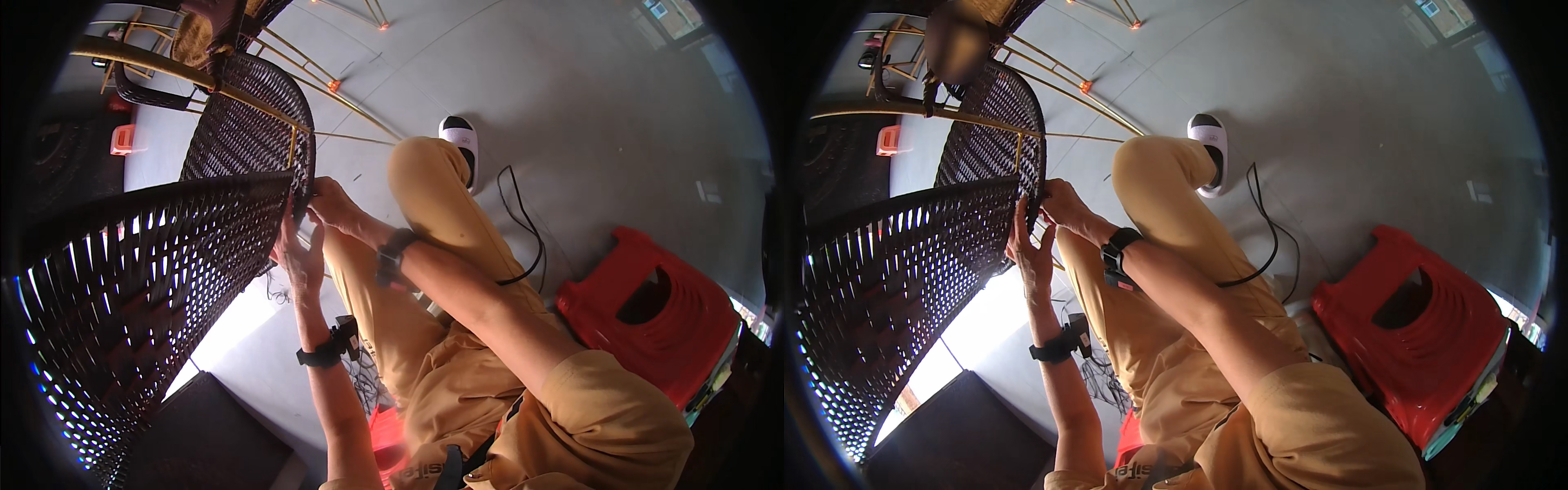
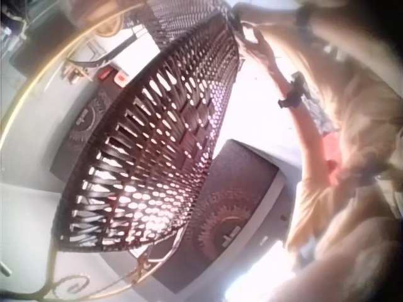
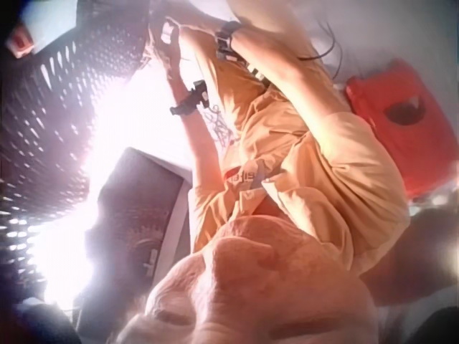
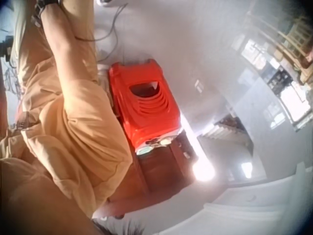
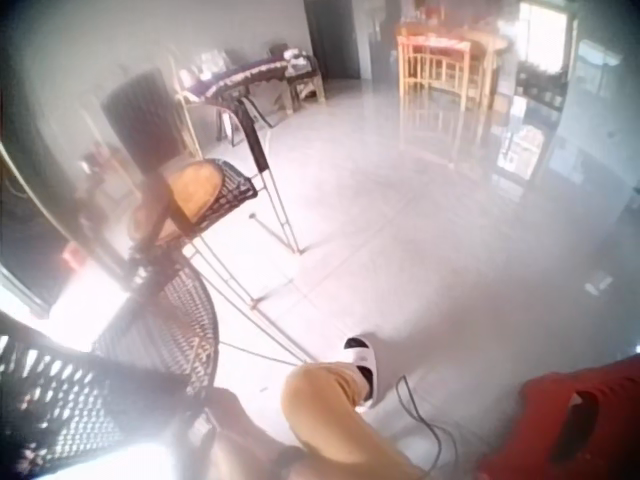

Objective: The person is repairing a dark brown wicker chair seat by weaving strands through the metal frame by hand and using a screwdriver to secure and tuck in the ends.

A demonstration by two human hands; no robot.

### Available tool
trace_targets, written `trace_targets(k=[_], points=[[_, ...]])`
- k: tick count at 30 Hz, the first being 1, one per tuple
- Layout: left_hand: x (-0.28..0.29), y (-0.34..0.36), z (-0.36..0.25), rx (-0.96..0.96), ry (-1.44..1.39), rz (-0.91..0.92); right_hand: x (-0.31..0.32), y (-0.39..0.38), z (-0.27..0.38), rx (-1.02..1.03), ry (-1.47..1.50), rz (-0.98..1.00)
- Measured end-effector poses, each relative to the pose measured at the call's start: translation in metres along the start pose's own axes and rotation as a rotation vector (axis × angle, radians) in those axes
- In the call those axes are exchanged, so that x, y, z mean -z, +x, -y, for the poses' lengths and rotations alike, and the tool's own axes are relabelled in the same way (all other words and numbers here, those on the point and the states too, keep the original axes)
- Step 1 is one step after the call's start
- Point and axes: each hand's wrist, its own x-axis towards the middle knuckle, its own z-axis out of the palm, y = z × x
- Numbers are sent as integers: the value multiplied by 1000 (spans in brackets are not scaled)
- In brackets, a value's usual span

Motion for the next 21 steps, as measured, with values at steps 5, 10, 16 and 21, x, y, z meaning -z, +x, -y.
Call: trace_targets(k=[5, 10, 16, 21], points=[[-6, -4, -9, 17, 183, 21, 4, -1, 8, -98, 89, 6], [-7, -4, -11, 56, 245, -7, 1, 2, 6, -52, 83, 81], [-6, -8, -17, 46, -309, -228, 20, 9, -16, -15, -326, -15], [-7, -44, -21, 263, -501, -455, 46, 0, -9, -72, -643, -353]])
